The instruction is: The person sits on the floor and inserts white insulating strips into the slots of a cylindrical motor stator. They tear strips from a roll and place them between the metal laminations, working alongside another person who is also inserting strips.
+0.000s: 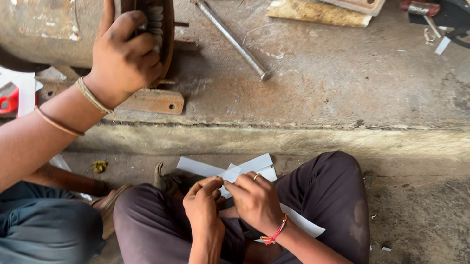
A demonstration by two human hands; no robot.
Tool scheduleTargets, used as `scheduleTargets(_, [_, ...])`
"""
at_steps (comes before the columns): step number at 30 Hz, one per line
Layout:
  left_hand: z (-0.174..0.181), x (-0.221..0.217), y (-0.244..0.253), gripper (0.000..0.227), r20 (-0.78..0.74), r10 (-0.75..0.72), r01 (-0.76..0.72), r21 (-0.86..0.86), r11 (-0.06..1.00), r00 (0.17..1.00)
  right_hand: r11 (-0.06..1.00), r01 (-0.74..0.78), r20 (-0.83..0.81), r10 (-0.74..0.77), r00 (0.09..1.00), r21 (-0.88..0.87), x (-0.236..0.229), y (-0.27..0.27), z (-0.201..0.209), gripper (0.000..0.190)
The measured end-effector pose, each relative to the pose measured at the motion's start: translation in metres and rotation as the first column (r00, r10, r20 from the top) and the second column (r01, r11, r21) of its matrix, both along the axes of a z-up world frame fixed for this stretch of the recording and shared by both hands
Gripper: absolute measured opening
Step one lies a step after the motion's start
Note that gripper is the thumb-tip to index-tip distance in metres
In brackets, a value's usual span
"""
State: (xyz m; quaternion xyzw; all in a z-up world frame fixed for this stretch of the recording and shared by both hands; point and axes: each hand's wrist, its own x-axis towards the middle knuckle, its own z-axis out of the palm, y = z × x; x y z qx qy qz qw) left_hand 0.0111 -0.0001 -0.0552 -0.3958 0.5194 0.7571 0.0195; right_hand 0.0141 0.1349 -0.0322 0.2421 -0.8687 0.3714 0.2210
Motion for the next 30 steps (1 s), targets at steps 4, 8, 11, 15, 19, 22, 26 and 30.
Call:
scheduleTargets(4, [0.013,0.001,-0.012,0.023,-0.091,-0.248,0.223,-0.219,0.95,0.964,0.982,0.075,0.271,-0.025,0.962,-0.174,-0.005,0.002,-0.006,0.012])
scheduleTargets(8, [0.023,0.005,-0.024,0.029,-0.155,-0.578,0.398,-0.583,0.708,0.801,0.919,0.05,0.464,0.15,0.873,-0.39,-0.013,0.011,-0.014,0.013])
scheduleTargets(11, [0.023,0.003,-0.03,0.023,-0.069,-0.607,0.466,-0.573,0.674,0.792,0.889,-0.01,0.547,0.291,0.785,-0.458,-0.017,0.015,-0.02,0.013])
scheduleTargets(15, [0.019,0.001,-0.039,0.019,-0.032,-0.626,0.488,-0.595,0.638,0.779,0.862,-0.053,0.579,0.383,0.719,-0.504,-0.02,0.017,-0.027,0.014])
scheduleTargets(19, [0.013,-0.001,-0.041,0.02,0.026,-0.629,0.527,-0.574,0.627,0.777,0.877,-0.021,0.654,0.374,0.657,-0.481,-0.022,0.017,-0.038,0.014])
scheduleTargets(22, [0.012,-0.007,-0.035,0.021,0.057,-0.651,0.528,-0.64,0.559,0.757,0.878,0.015,0.693,0.366,0.622,-0.478,-0.026,0.021,-0.047,0.013])
scheduleTargets(26, [0.016,-0.035,-0.023,0.024,0.025,-0.679,0.464,-0.748,0.474,0.733,0.843,0.083,0.675,0.362,0.643,-0.532,-0.041,0.03,-0.054,0.015])
scheduleTargets(30, [0.01,-0.093,-0.003,0.022,0.021,-0.666,0.222,-0.95,0.219,0.746,0.827,0.173,0.663,0.285,0.692,-0.536,-0.057,0.058,-0.05,0.016])
